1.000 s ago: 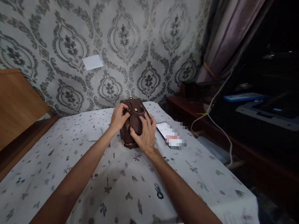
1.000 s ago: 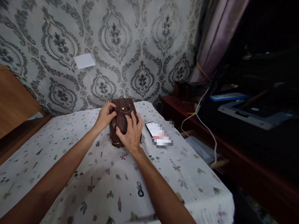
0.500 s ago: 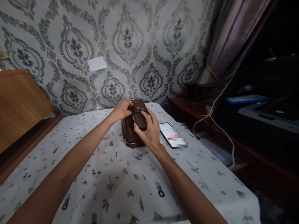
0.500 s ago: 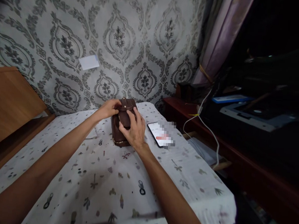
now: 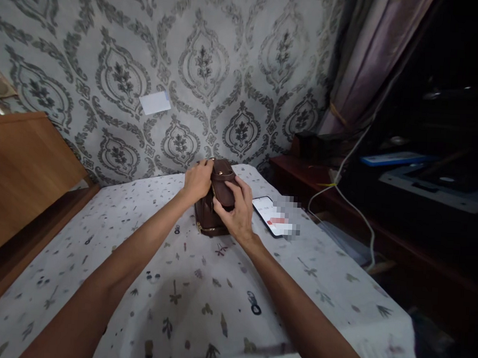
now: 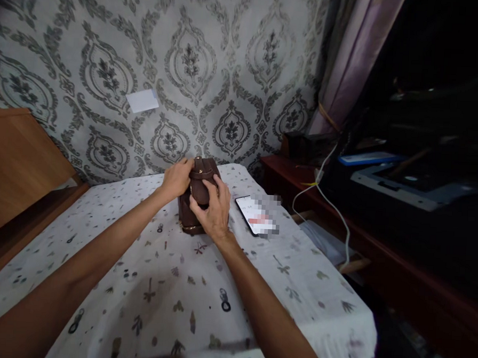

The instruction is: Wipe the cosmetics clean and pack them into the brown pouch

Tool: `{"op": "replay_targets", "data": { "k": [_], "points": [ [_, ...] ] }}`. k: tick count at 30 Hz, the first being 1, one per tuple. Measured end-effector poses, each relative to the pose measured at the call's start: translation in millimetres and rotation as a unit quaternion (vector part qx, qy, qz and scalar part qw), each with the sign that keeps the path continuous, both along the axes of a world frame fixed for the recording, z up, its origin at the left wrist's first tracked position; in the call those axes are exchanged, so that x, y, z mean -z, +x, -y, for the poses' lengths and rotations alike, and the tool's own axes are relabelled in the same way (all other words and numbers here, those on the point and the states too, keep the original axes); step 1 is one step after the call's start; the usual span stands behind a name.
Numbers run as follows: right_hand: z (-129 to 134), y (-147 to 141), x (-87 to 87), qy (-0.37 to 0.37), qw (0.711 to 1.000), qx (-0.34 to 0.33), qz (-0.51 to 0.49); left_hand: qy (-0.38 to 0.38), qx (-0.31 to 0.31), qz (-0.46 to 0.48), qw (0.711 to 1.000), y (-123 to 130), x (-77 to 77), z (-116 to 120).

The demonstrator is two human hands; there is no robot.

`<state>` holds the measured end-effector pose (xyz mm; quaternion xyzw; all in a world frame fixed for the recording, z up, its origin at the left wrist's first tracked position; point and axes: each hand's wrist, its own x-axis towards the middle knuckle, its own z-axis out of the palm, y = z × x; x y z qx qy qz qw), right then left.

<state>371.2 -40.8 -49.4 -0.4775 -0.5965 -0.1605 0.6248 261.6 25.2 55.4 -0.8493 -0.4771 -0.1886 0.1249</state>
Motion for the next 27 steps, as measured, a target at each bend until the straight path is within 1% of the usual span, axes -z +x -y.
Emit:
{"op": "replay_targets", "data": {
  "k": [3,7,9,14,19,23,27],
  "points": [
    [0.4,1.2,5.4,0.012,1.000,-0.001,0.010,-0.017,0.029,0.018,0.999,-7.7,-0.2,-1.3],
    [-0.2,2.7,8.8,0.022,1.000,-0.005,-0.001,-0.063,0.118,0.064,0.989,-22.0,-1.7,-8.6],
    [-1.1,3.8,10.1,0.030,1.000,-0.006,0.003,-0.082,0.142,0.101,0.981,-27.5,-1.7,-12.6],
    [-3.0,5.9,14.0,0.048,0.998,-0.013,0.041,-0.094,0.112,0.166,0.975,-31.4,2.2,-21.2],
    [-0.1,4.7,15.9,0.007,0.998,-0.004,0.057,-0.072,0.104,0.234,0.964,-25.8,10.9,-22.7],
    [2.3,2.9,16.5,-0.012,0.998,0.008,0.064,-0.063,0.106,0.268,0.956,-23.1,18.1,-18.9],
    [2.5,1.6,17.0,-0.024,0.996,0.032,0.074,-0.064,0.119,0.288,0.948,-25.8,23.6,-6.7]
  ]
}}
